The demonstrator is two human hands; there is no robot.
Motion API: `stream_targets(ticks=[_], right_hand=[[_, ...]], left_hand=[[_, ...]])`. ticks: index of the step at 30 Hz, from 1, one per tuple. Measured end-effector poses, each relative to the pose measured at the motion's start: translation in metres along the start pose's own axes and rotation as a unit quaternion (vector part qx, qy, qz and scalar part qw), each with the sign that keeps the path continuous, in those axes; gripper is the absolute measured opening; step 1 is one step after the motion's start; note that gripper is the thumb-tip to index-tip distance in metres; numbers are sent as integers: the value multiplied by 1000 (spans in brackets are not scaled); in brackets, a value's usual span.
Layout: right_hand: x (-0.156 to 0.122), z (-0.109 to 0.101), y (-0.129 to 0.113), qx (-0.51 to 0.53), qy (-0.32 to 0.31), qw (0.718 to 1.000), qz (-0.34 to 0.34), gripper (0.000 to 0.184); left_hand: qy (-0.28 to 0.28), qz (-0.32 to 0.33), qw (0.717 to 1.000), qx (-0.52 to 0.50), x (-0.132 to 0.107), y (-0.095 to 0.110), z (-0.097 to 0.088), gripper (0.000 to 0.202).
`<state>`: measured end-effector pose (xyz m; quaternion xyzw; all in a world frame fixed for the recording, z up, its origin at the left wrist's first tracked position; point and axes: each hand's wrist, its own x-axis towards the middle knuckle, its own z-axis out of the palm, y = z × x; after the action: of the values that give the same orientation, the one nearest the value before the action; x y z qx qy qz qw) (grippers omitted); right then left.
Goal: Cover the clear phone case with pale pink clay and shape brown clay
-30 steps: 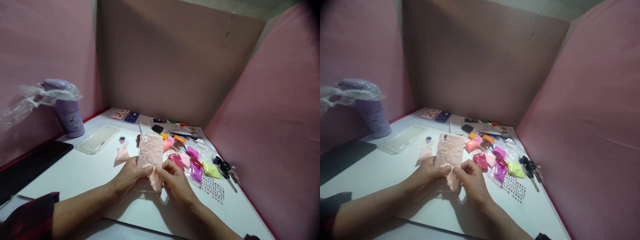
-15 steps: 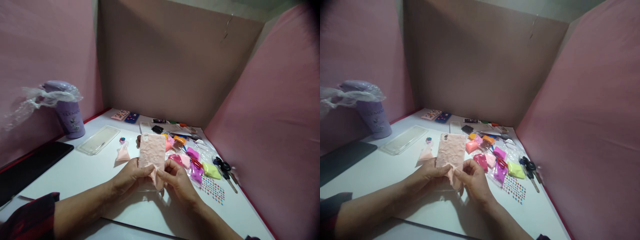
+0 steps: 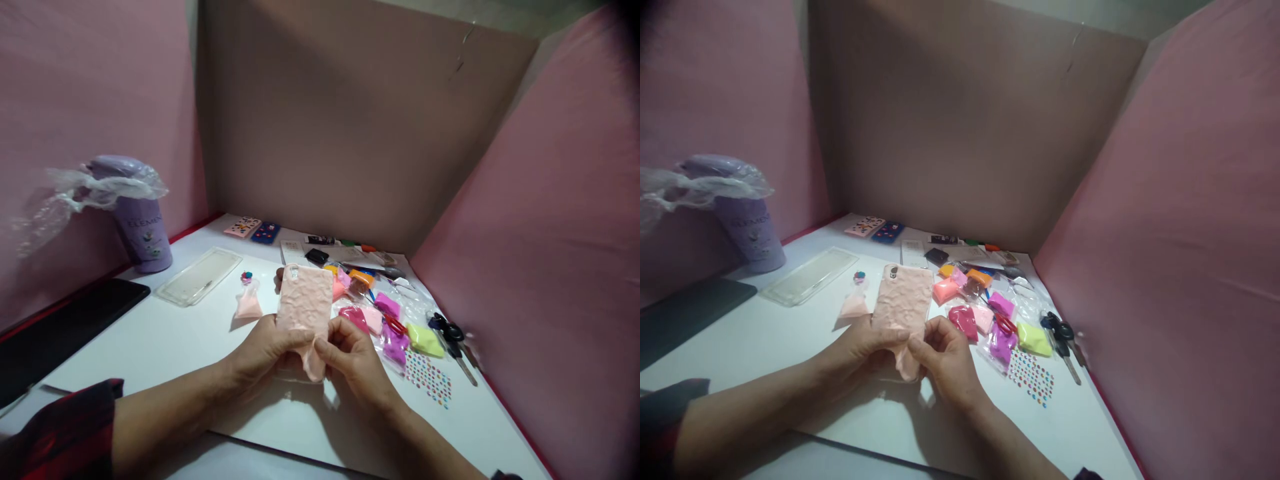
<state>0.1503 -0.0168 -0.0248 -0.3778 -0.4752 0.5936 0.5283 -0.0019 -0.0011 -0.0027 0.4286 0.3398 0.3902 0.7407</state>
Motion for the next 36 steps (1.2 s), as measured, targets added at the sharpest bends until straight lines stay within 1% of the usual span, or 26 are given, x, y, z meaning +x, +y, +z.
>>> stream_targets(ticks=[4,10,13,14,16,18,21,24,28,32,36], right_hand=[[1,-3,2,10,12,1000,21,35],[1,-6,5,32,37,998,28,35],[2,-6,3,32,46,998,28,34],[2,-6,2,33,46,998,27,34],[2,-6,-1,41,41,998,24,33],[1,-6,-3,45,36,998,17,32],[0,-5,-6,25,32,999,20,33],[-1,-4,-5,8,26,999,25,34],[-1,-5,1,20,36,999,11,30],[1,-8,5,32,46,998,6,30],[1,-8,4,38,53,998,16,31]], left_hand=[[12,0,1000,-18,4,-3,-3,32],[-17,3,1000,-23,3,0,-2,39],[-48,7,998,-34,-1,4,0,40],[-65,10,997,-39,-2,5,0,39],[-79,7,996,-50,-3,7,0,34],[-75,-3,996,-57,-2,7,-1,32],[-60,-13,996,-58,0,6,-1,34],[-47,-3,998,-49,3,3,-2,30],[-21,-1,998,-53,4,2,-2,26],[-28,-13,998,-59,1,5,-1,29],[-32,-22,997,-64,-2,9,1,33]])
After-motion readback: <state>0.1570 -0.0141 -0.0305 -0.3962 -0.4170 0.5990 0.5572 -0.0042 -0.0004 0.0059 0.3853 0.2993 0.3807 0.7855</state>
